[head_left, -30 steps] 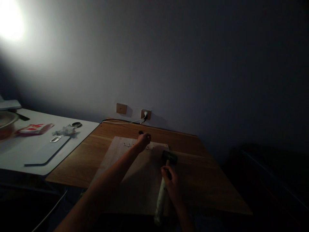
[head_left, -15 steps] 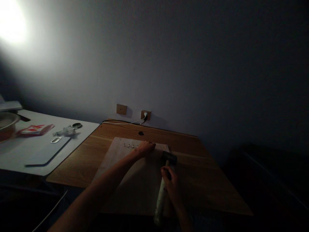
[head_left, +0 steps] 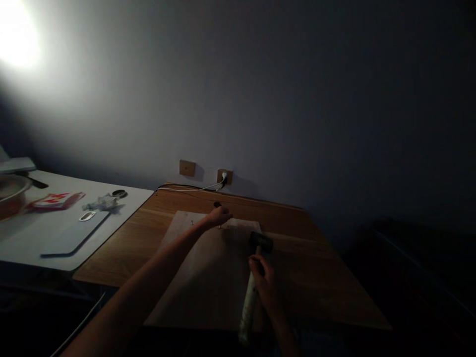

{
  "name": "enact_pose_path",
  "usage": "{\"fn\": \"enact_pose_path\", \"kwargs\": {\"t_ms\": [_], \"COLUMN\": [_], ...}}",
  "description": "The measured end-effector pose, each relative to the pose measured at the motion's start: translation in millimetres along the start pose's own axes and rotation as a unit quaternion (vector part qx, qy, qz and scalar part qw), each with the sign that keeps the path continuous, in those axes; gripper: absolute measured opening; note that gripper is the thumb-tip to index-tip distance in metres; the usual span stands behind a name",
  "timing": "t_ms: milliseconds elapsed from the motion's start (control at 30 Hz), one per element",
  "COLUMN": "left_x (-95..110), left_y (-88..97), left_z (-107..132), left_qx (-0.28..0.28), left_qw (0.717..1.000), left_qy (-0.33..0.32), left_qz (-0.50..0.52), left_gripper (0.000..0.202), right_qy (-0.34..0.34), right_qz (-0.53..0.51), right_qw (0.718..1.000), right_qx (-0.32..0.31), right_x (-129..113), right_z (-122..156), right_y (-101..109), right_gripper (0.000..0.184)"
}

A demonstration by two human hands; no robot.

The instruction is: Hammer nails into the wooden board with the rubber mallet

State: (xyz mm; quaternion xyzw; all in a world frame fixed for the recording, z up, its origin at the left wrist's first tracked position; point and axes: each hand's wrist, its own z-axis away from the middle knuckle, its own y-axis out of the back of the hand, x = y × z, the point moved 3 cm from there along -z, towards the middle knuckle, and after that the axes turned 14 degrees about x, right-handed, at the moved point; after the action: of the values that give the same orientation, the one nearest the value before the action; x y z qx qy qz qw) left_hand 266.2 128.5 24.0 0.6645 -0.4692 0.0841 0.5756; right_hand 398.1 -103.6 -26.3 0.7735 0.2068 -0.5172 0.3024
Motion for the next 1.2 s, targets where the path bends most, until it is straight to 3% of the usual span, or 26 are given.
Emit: {"fn": "enact_pose_path", "kwargs": {"t_ms": [200, 367, 567, 733, 1033, 1200], "left_x": [3, 13, 20, 6, -12, -7], "left_y": [5.4, 1.6, 5.0, 20.6, 30.1, 28.3], "left_z": [17, 23, -5, -13, 21, 21], "left_qx": [-0.054, -0.025, 0.054, 0.036, -0.056, -0.041], "left_qw": [0.995, 0.996, 0.999, 0.999, 0.995, 0.995], "left_qy": [-0.037, -0.045, 0.004, 0.023, -0.027, -0.029], "left_qz": [-0.07, -0.075, -0.008, 0.014, -0.079, -0.088], "left_gripper": [0.008, 0.003, 0.032, 0.044, 0.008, 0.005], "right_qy": [0.009, 0.019, -0.008, 0.004, 0.005, 0.013], "right_qz": [0.007, 0.01, 0.016, 0.011, -0.011, 0.0], "right_qw": [1.0, 1.0, 1.0, 1.0, 1.0, 1.0], "right_qx": [0.001, 0.004, 0.003, 0.0, 0.0, 0.0], "right_x": [1, 3, 7, 4, 3, 2], "right_z": [-1, -1, -1, 0, -2, -3], "right_y": [2, 2, 2, 2, -1, 0], "right_gripper": [0.039, 0.037, 0.041, 0.037, 0.038, 0.038]}}
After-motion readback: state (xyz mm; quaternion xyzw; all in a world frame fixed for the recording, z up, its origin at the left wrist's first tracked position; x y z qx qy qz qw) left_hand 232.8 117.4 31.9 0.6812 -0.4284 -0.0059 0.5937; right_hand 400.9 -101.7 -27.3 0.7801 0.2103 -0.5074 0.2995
